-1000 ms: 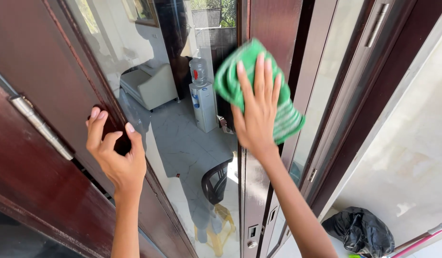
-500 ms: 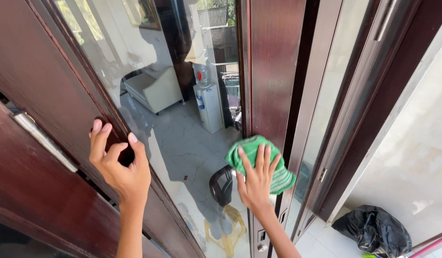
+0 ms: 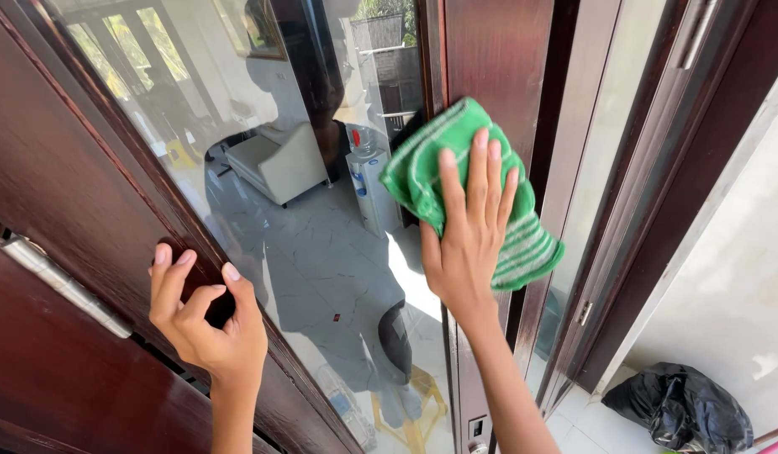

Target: Cleaning and wiping the wooden frame and glass panels of a door using a cloth.

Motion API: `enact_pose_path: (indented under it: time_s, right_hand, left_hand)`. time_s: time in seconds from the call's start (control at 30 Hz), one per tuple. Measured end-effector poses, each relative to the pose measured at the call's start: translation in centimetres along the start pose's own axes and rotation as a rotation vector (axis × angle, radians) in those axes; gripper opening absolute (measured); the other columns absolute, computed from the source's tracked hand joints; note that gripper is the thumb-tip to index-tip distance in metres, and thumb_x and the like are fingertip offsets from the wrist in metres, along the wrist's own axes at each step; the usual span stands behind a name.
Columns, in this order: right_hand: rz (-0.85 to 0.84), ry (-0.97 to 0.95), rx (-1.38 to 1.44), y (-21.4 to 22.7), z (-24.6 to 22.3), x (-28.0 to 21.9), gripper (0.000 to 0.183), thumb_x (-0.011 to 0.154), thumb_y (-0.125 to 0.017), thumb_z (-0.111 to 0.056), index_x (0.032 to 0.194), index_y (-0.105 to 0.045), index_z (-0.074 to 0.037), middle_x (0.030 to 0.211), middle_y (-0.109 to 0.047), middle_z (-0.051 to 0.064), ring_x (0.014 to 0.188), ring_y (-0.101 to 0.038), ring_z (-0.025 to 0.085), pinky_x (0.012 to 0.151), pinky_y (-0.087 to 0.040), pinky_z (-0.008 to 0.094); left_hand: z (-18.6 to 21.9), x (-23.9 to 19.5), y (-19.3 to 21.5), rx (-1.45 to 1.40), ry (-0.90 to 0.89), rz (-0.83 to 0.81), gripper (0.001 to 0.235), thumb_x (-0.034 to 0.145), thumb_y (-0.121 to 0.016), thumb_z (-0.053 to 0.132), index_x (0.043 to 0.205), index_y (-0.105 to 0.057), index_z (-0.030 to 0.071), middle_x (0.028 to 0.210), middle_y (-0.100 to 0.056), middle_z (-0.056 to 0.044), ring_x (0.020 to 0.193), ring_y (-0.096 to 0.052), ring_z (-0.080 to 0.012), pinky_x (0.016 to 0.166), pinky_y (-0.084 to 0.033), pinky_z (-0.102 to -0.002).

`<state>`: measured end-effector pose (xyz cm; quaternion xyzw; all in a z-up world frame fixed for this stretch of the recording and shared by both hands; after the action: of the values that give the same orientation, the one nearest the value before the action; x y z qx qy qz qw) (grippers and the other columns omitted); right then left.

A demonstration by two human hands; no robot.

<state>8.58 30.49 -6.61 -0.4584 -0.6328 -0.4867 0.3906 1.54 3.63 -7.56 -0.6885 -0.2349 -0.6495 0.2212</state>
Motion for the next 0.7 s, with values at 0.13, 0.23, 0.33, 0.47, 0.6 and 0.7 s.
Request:
enact_pose_path:
  time_s: [0.13,0.23,0.33,0.47,0.6,0.7]
  right_hand:
    - [0.049,-0.073,0.025,-1.5,0.7,-6.0,0.077,0.094,-0.056,-0.01,0.163,-0.024,0.002,0.171,-0.02,0.026,0.163,-0.015,0.044,0.133,-0.005,0.061]
    - [0.052,-0.121,0.026,-2.1,0.3,-8.0,0.08,0.091,-0.054,-0.008,0.162,-0.02,0.007,0.169,-0.02,0.029,0.161,-0.014,0.046,0.131,-0.004,0.062]
    - [0.057,-0.128,0.007,-1.6,0.1,-6.2,0.08,0.091,-0.054,-0.009,0.162,-0.02,0.007,0.169,-0.02,0.029,0.161,-0.013,0.046,0.132,-0.005,0.061]
    - [0.086,0.004,-0.024,1.2,-0.8,1.8,0.077,0.099,-0.058,-0.01,0.166,-0.022,0.0,0.174,-0.02,0.022,0.166,-0.014,0.041,0.138,-0.007,0.057]
    - [0.056,0.036,-0.046,2.1,-1.7,5.7,0.078,0.104,-0.063,-0.015,0.169,-0.022,-0.002,0.172,-0.018,0.021,0.163,-0.014,0.036,0.136,-0.007,0.051]
    - [0.151,0.038,-0.063,2.1,-1.6,4.1,0.077,0.103,-0.065,-0.015,0.165,-0.021,-0.003,0.172,-0.017,0.018,0.163,-0.012,0.033,0.137,-0.007,0.048]
  left_hand:
    - [0.1,-0.3,0.0,0.011,-0.006,0.02,0.023,0.107,-0.068,-0.008,0.109,-0.047,0.001,0.138,-0.047,-0.018,0.148,-0.048,-0.0427,0.125,-0.043,-0.064]
    - [0.0,-0.2,0.1,0.01,-0.012,0.015,0.022,0.107,-0.068,-0.008,0.108,-0.048,0.001,0.138,-0.047,-0.018,0.148,-0.048,-0.0425,0.126,-0.041,-0.064]
    - [-0.3,-0.5,0.1,0.0,-0.002,0.003,0.022,0.108,-0.068,-0.007,0.109,-0.048,0.002,0.14,-0.046,-0.017,0.15,-0.047,-0.0422,0.127,-0.039,-0.064]
    - [-0.7,-0.5,0.0,-0.022,0.013,0.002,0.023,0.107,-0.069,-0.008,0.109,-0.048,0.003,0.14,-0.046,-0.017,0.15,-0.046,-0.0423,0.129,-0.035,-0.067]
    - [-1.6,-1.4,-0.3,-0.029,0.023,-0.009,0.024,0.107,-0.069,-0.008,0.107,-0.048,0.004,0.14,-0.046,-0.017,0.151,-0.045,-0.0419,0.131,-0.026,-0.07]
    - [-1.7,-1.6,-0.5,-0.012,0.0,-0.01,0.025,0.107,-0.07,-0.007,0.105,-0.048,0.005,0.138,-0.047,-0.016,0.151,-0.044,-0.0398,0.13,-0.014,-0.072]
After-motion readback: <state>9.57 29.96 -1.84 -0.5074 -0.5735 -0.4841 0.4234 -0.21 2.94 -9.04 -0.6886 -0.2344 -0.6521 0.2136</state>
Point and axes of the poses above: each hand's wrist, its own x-axis towards the middle knuckle, its own y-axis out of the back of the hand, z = x × y, the point moved 10 cm from there along x, towards the middle knuckle
